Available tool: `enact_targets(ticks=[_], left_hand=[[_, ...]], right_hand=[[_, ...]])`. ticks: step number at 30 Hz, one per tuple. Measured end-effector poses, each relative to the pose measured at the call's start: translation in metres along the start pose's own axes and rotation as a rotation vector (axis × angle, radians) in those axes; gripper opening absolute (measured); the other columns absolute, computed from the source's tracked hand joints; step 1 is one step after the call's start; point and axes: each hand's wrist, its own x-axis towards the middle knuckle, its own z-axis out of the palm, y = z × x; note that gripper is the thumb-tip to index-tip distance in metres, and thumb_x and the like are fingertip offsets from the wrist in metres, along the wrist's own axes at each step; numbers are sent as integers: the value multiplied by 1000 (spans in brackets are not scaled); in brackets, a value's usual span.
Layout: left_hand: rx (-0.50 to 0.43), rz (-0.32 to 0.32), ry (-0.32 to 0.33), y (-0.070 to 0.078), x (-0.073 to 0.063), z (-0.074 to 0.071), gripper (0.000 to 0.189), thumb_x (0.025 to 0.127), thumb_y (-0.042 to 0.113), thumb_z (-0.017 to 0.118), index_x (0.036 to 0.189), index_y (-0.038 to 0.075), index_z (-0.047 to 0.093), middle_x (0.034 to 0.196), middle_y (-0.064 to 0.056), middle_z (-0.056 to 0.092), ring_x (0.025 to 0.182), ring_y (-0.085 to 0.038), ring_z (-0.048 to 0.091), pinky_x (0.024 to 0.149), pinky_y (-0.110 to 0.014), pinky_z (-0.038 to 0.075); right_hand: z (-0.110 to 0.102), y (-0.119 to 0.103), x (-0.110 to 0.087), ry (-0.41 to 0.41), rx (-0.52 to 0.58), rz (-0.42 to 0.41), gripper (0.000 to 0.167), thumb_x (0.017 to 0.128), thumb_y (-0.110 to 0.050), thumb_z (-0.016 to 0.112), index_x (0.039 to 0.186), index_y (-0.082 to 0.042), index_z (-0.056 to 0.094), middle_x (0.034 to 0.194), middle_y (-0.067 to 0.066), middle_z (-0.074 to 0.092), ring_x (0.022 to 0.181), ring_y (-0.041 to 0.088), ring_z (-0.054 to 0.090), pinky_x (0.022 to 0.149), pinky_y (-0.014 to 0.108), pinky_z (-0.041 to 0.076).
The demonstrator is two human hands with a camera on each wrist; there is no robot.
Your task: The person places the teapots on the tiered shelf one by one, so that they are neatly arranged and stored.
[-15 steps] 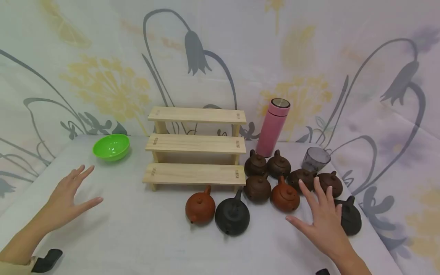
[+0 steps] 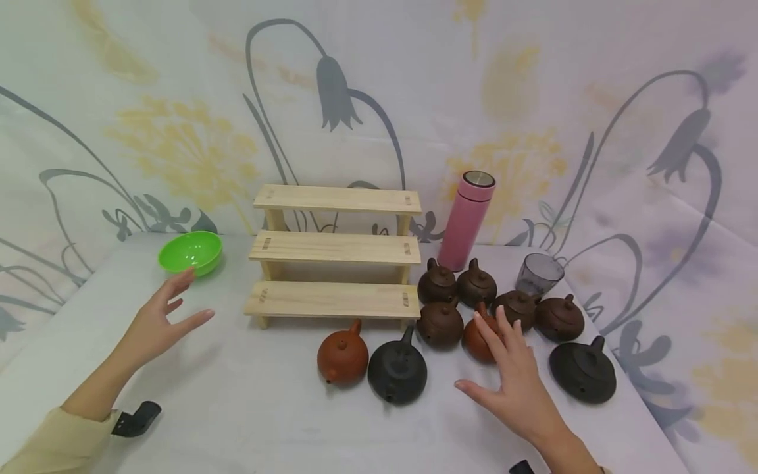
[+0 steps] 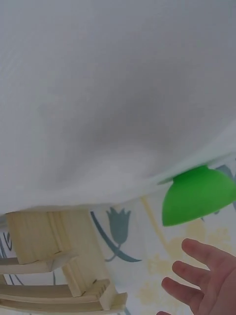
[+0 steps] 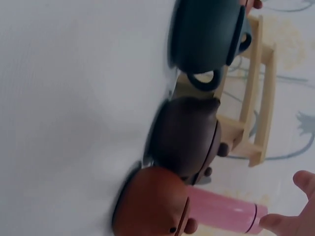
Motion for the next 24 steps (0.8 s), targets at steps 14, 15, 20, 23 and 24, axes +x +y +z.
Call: enact_targets(ticks=[14,15,20,23,24], left_hand=[[-228,4,-2,3,30,26,73,84,11,70,144,6,28,137,-23,41,127,-38,37,100,-52,34],[-237,2,-2,3,32,27,72,84,11,70,144,6,29,136,-23,41,126,-38,37,100,-52,35],[-277,-27,-18,1,41,34,68,85,14,69,142,7,32,136,-23,41,126,-37,39,99,-50,36],[-302,-32,-27,1,46,39,68,85,13,69,142,7,32,136,-23,40,126,-38,39,98,-50,38],[-308,-30,-29,1,48,41,68,85,14,69,142,7,33,137,-23,40,126,-38,39,97,-50,39]], right_hand=[[23,-13,11,-65,47,-55,95,71,-21,82,148,-19,26,155,5,7,136,42,12,85,73,27],[25,-14,12,-73,49,-57,96,71,-22,82,148,-19,26,155,6,8,135,42,15,85,72,29],[36,-19,13,-102,68,-73,95,69,-29,83,147,-19,29,152,11,15,130,42,26,85,69,35],[40,-20,14,-94,67,-107,94,68,-33,84,146,-19,32,150,12,20,128,39,30,85,66,37],[42,-20,14,-92,65,-119,94,68,-35,83,145,-20,32,150,11,21,128,37,32,86,64,38]])
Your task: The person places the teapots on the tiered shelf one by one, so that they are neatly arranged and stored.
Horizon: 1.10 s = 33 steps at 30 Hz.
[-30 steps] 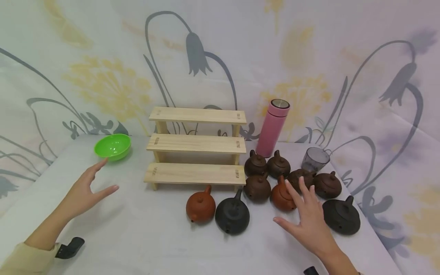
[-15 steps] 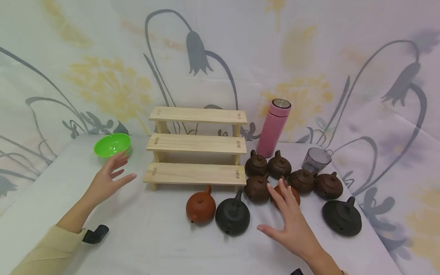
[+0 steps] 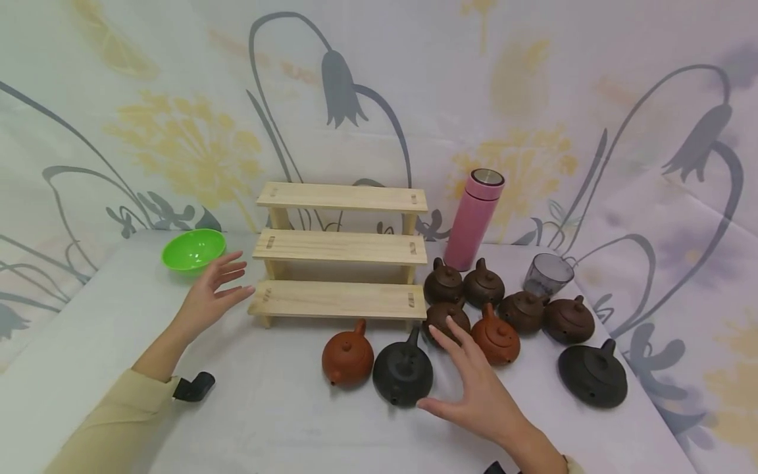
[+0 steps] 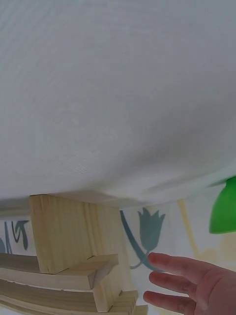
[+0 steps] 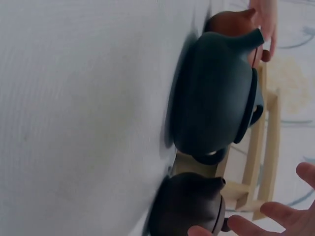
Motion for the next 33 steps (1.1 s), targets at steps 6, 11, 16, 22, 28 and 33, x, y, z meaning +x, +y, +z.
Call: enact_targets(ticks=[6,11,16,22,28,33], left_hand=[[-14,-5,-5,1,6,7,66,85,15,70,141,9,35,137,-20,40,126,-37,39,96,-48,41],[-17,-22,-18,0,10,13,66,85,17,70,141,10,35,137,-18,41,127,-34,39,96,-46,42],[-69,-42,-10,-1,14,18,63,87,17,67,141,9,34,132,-21,45,125,-35,40,97,-47,41],[-61,-119,15,1,16,22,60,91,31,61,142,18,33,124,-19,53,119,-33,47,96,-49,39],[-40,-132,1,-1,15,21,69,87,21,68,144,19,29,119,-20,57,118,-31,48,96,-49,40],[-32,-121,-40,-4,16,20,81,81,5,71,144,20,24,118,-20,57,119,-31,47,96,-49,40]], right_hand=[[8,1,3,-18,19,-37,90,68,-39,82,143,-25,35,144,5,30,127,25,34,88,58,40],[13,1,6,-35,14,-26,84,68,-39,82,139,-17,41,138,5,37,123,18,36,87,50,45],[15,1,9,-45,42,-7,78,69,-36,82,135,-15,46,134,3,41,119,15,41,81,40,50],[19,1,14,-124,55,34,76,69,-46,79,132,-21,47,128,-4,44,116,18,45,87,46,47],[23,0,17,-174,53,44,78,65,-46,82,131,-24,47,125,-5,45,115,19,47,88,46,46],[25,1,19,-187,55,38,78,64,-37,85,130,-22,47,124,0,45,113,25,49,89,49,44]])
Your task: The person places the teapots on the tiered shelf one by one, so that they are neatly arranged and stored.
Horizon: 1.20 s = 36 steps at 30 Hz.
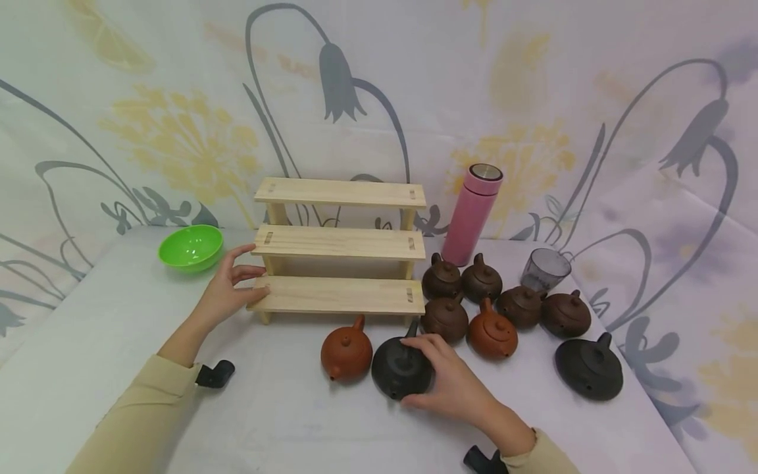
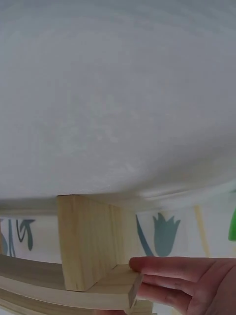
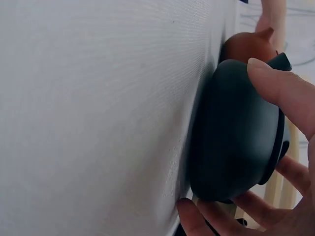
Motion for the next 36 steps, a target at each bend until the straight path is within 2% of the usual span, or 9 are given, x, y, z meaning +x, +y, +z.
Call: enact_targets(ticks=[5,11,15,20,24,28,31,36], left_hand=[[22,-6,-13,-1,1,-2,82,80,4,71,144,22,23,117,-20,57,119,-33,47,100,-55,32],[36,6,-17,-1,2,-2,82,81,5,71,144,20,23,117,-21,57,119,-34,46,101,-57,29],[31,18,-11,3,5,-3,70,86,11,67,142,15,26,121,-22,54,117,-35,49,99,-54,34],[30,0,33,11,12,-3,52,94,27,57,139,12,36,124,-22,51,110,-35,54,91,-47,44],[18,-17,56,14,18,0,48,97,33,50,139,13,39,120,-23,53,107,-36,57,89,-47,47],[-2,-21,65,14,21,2,47,98,33,47,140,14,38,119,-24,53,105,-37,58,87,-48,48],[-9,-27,66,15,21,2,47,98,33,46,141,15,37,121,-24,53,105,-37,57,87,-48,47],[-24,-33,55,16,20,2,49,98,35,45,143,17,34,124,-25,51,107,-38,56,89,-48,46]], right_hand=[[2,0,4,-1,7,-14,79,63,-34,86,130,-21,47,124,1,45,111,26,50,89,50,44],[3,0,7,29,-2,-18,77,59,-31,88,126,-21,51,119,-1,47,108,23,52,88,48,46],[3,1,9,60,-1,-14,76,56,-30,90,122,-21,55,115,-3,49,105,20,53,86,45,47],[4,1,9,71,4,-8,74,55,-33,90,120,-22,56,113,-5,50,104,17,53,85,43,48],[3,1,8,65,10,-13,73,55,-30,90,119,-22,57,112,-5,51,102,17,54,82,41,50],[0,-1,5,43,18,-18,72,58,-35,89,121,-23,55,114,-4,50,101,18,54,77,35,51],[-7,-4,3,36,24,-27,71,60,-38,87,122,-25,54,116,-5,50,101,18,53,73,31,51],[-23,-16,3,56,22,-74,71,58,-29,89,121,-24,55,117,-5,51,100,15,52,69,29,51]])
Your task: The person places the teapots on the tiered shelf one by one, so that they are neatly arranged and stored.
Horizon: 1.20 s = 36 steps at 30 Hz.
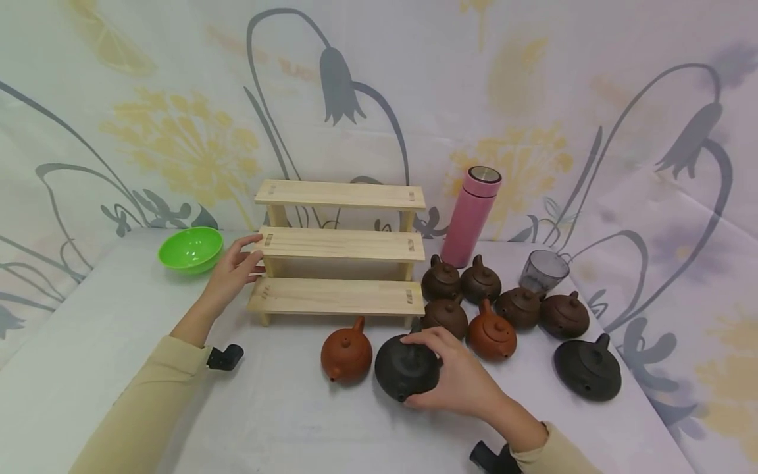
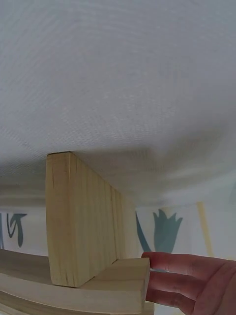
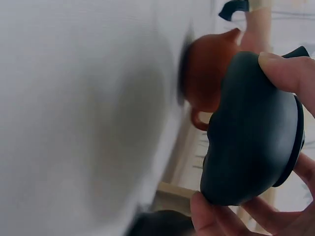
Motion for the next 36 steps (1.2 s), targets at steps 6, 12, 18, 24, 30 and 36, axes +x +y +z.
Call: enact_targets(ticks=[6,12,18,24,30,36], left_hand=[[-32,-24,-9,1,-2,-1,52,98,36,45,145,20,30,125,-25,49,110,-40,54,92,-49,43],[-33,-40,-15,-2,0,-1,51,98,38,45,144,21,31,127,-23,48,111,-38,53,92,-48,43],[-16,-49,-15,-6,2,0,53,97,43,44,144,23,31,128,-22,48,110,-38,54,91,-48,43],[-13,-53,-14,-6,1,1,54,96,46,44,144,24,31,130,-23,46,110,-39,54,92,-49,43],[-15,-60,-11,-4,2,1,52,97,43,42,144,24,31,129,-22,47,109,-39,54,92,-48,43],[-6,-54,-13,-2,3,1,51,98,41,40,145,22,31,129,-23,46,109,-40,54,93,-49,42]], right_hand=[[-16,-10,13,-10,-18,-53,71,59,-26,89,121,-23,55,117,-3,52,99,14,54,73,30,52],[-27,-15,35,-16,-5,-92,73,57,-21,89,122,-21,55,119,-2,52,99,14,54,74,30,52],[-32,-18,61,-17,6,-161,72,57,-21,88,122,-18,55,113,-2,53,96,14,54,73,31,53],[-36,-22,85,-14,-38,-196,71,59,-26,87,122,-17,56,110,-1,55,87,14,51,65,33,49],[-37,-26,110,-40,8,-151,72,60,-24,87,124,-16,55,114,0,56,92,16,55,71,34,51],[-35,-32,137,-34,9,-142,72,60,-25,87,124,-14,55,118,3,54,102,18,52,82,36,49]])
